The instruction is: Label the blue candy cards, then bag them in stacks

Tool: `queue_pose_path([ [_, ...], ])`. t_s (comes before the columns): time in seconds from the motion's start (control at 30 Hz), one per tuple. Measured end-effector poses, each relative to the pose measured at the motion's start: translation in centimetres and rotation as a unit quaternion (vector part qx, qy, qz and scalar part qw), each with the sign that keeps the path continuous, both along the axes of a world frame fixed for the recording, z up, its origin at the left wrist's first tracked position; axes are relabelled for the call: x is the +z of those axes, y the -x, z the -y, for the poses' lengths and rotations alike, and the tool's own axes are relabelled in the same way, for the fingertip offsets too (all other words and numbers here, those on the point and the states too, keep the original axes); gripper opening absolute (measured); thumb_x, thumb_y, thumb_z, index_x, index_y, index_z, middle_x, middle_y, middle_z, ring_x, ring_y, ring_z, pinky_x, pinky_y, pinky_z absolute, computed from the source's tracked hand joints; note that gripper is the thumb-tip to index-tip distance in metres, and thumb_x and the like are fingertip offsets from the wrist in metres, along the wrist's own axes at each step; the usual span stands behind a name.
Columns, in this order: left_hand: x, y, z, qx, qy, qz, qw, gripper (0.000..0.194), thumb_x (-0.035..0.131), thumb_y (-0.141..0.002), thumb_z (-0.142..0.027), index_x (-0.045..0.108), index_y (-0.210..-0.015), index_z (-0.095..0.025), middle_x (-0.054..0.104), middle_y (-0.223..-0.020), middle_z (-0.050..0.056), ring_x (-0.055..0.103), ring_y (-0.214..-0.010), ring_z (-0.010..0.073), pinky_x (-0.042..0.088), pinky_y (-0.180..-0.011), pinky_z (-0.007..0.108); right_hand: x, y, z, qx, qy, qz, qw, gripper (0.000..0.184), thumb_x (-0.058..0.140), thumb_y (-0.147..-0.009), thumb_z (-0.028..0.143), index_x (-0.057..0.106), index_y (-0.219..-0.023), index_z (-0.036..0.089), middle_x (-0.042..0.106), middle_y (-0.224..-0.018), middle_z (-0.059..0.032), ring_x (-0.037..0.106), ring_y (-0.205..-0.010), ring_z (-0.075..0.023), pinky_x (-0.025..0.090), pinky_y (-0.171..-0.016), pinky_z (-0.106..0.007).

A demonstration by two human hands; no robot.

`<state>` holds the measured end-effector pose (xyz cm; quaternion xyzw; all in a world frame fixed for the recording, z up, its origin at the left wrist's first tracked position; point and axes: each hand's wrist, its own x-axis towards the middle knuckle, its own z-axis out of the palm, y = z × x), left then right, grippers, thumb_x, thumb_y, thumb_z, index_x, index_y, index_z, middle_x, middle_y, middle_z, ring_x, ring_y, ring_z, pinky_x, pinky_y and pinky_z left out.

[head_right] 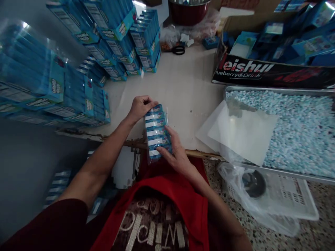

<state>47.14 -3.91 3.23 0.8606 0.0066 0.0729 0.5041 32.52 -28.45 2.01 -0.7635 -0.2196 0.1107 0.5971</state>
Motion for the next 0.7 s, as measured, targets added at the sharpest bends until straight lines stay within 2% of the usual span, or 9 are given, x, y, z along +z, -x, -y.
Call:
queue_pose_path([
  [0.13, -0.9, -1.0, -1.4, 0.036, 0.082, -0.072, 0.993, 0.071, 0.082, -0.069, -0.084, 0.050, -0.056, -0.022, 0.046, -0.052, -0.003, 0.038, -0.051, 0.0098, 0.031, -0.054, 0.027, 0.6, -0.5, 1.7, 0.045, -0.005, -0.026, 0.999, 0.093, 0.075, -0.098, 0.062, 0.026, -0.174, 0.037, 0.039, -0.178, -0.0114, 0.040, -0.164, -0.0353, 0.034, -0.136, -0.061],
  [0.23, -1.2, -2.1, -1.9, 0.049, 0.119, -0.161, 0.979, 0.081, 0.064, -0.073, -0.101, 0.045, -0.055, -0.024, 0.039, -0.049, -0.003, 0.034, -0.046, 0.0099, 0.026, -0.051, 0.028, 1.0, -2.2, 3.2, 0.044, -0.005, -0.043, 0.998, 0.102, 0.079, -0.092, 0.069, 0.028, -0.175, 0.039, 0.050, -0.172, -0.0121, 0.046, -0.160, -0.0389, 0.038, -0.132, -0.066],
  [0.3, -1.0, -2.4, -2.1, 0.058, 0.135, -0.178, 0.973, 0.085, 0.048, -0.076, -0.107, 0.051, -0.060, -0.024, 0.044, -0.054, -0.001, 0.035, -0.046, 0.0106, 0.025, -0.050, 0.028, 0.4, -3.8, 3.5, -0.001, -0.008, -0.047, 0.999, 0.090, 0.074, -0.094, 0.074, 0.040, -0.169, 0.039, 0.057, -0.166, -0.0123, 0.051, -0.157, -0.0392, 0.042, -0.129, -0.067],
  [0.37, -0.6, -2.1, -2.5, 0.079, 0.131, -0.138, 0.978, 0.088, 0.041, -0.078, -0.108, 0.060, -0.071, -0.022, 0.052, -0.062, 0.001, 0.037, -0.048, 0.0108, 0.026, -0.050, 0.028, -0.8, -5.6, 3.0, -0.054, -0.019, -0.060, 0.997, 0.073, 0.066, -0.097, 0.077, 0.056, -0.158, 0.038, 0.061, -0.161, -0.0112, 0.055, -0.152, -0.0373, 0.047, -0.126, -0.065],
  [0.43, 0.1, -1.6, -2.7, 0.088, 0.102, -0.071, 0.988, 0.087, 0.047, -0.079, -0.105, 0.068, -0.081, -0.021, 0.061, -0.072, 0.003, 0.047, -0.056, 0.0122, 0.033, -0.054, 0.028, -2.2, -7.4, 1.6, -0.075, -0.031, -0.082, 0.993, 0.065, 0.060, -0.099, 0.079, 0.065, -0.147, 0.036, 0.064, -0.157, -0.0101, 0.060, -0.148, -0.0352, 0.050, -0.123, -0.062],
  [0.5, 0.8, -1.1, -2.4, 0.052, 0.053, -0.038, 0.997, 0.078, 0.062, -0.078, -0.097, 0.074, -0.085, -0.020, 0.069, -0.079, 0.005, 0.058, -0.069, 0.0158, 0.042, -0.063, 0.029, -3.3, -9.2, -0.2, -0.073, -0.037, -0.088, 0.993, 0.063, 0.055, -0.101, 0.078, 0.067, -0.143, 0.033, 0.068, -0.153, -0.0104, 0.063, -0.143, -0.0336, 0.052, -0.122, -0.060],
  [0.6, 2.2, -1.4, -0.8, -0.029, -0.062, -0.090, 0.994, 0.055, 0.084, -0.072, -0.075, 0.079, -0.077, -0.020, 0.071, -0.073, 0.004, 0.063, -0.075, 0.0202, 0.043, -0.067, 0.031, -4.0, -11.6, -2.4, -0.097, -0.041, -0.026, 0.994, 0.058, 0.058, -0.101, 0.069, 0.065, -0.143, 0.029, 0.067, -0.153, -0.0129, 0.066, -0.138, -0.0321, 0.053, -0.120, -0.057],
  [0.7, 3.4, -2.8, 1.6, -0.070, -0.191, -0.137, 0.969, 0.029, 0.088, -0.072, -0.049, 0.078, -0.066, -0.021, 0.066, -0.061, 0.004, 0.061, -0.068, 0.0214, 0.039, -0.064, 0.033, -4.0, -13.4, -3.2, -0.164, -0.019, 0.031, 0.986, 0.053, 0.065, -0.096, 0.058, 0.063, -0.139, 0.027, 0.068, -0.149, -0.0155, 0.066, -0.133, -0.0318, 0.058, -0.110, -0.054],
])
